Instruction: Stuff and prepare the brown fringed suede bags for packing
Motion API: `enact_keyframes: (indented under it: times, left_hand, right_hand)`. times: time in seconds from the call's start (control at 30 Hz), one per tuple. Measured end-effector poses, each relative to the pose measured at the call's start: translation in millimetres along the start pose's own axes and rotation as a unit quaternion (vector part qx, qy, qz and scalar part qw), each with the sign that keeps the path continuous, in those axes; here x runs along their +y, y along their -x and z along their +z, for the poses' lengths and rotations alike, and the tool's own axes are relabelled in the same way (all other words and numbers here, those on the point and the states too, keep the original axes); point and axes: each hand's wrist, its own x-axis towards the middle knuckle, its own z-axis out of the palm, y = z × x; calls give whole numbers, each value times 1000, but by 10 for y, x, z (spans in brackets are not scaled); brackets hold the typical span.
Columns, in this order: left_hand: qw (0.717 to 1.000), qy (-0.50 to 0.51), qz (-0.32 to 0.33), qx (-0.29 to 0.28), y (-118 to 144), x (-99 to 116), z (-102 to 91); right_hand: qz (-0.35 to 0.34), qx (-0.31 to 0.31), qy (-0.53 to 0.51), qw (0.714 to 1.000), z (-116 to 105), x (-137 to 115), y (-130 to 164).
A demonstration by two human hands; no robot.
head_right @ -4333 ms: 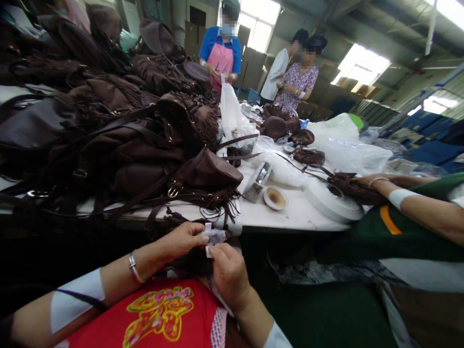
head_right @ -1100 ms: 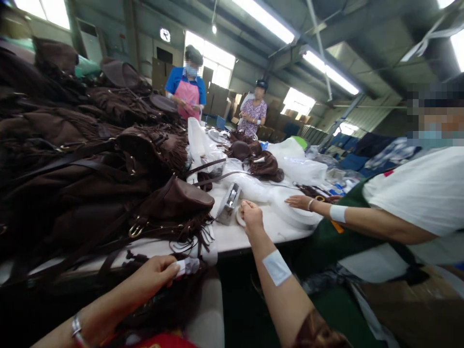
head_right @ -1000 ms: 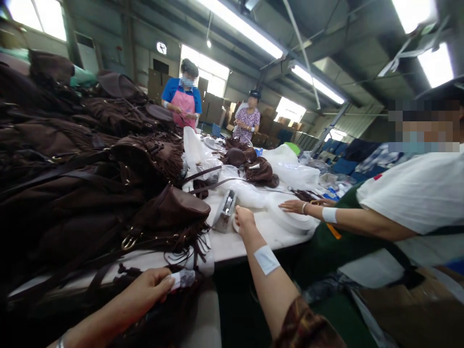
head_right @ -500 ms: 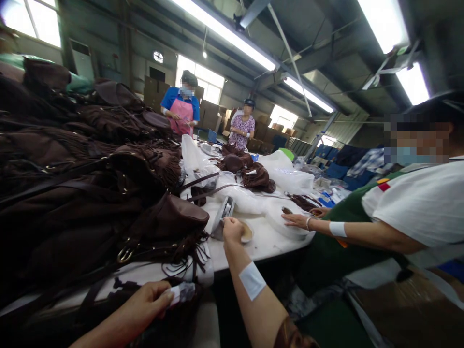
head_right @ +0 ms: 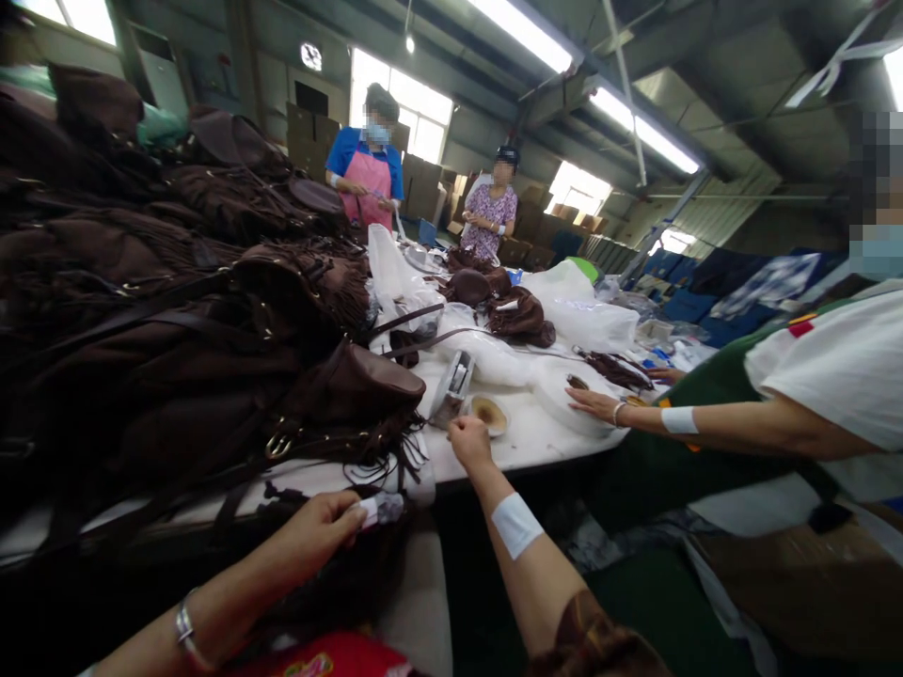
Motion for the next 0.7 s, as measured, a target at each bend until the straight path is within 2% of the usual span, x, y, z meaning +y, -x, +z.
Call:
enact_keyframes:
  times: [0.1, 0.17, 0.23, 0.37, 0.53, 0.7]
  left_hand:
    - [1000, -1, -2, 12, 33, 76, 15]
    - [1000, -2, 1, 27, 38, 112, 39]
    - [999, -9, 18, 48, 34, 126, 74]
    - [993, -46, 71, 84, 38, 111, 157]
    - [979, -106, 139, 105, 83, 89, 229]
    - [967, -160, 155, 121, 100, 71, 273]
  right_hand:
    - [14, -121, -99, 988, -8, -98, 511]
    - [21, -208, -198, 958, -15, -222, 896]
    - [36, -244, -260, 934, -5, -354, 1226]
    - [96, -215, -302, 924, 108, -501, 1555]
    - [117, -174, -290, 934, 237, -454, 1595]
    - [114, -142, -258, 949, 250, -430, 1655]
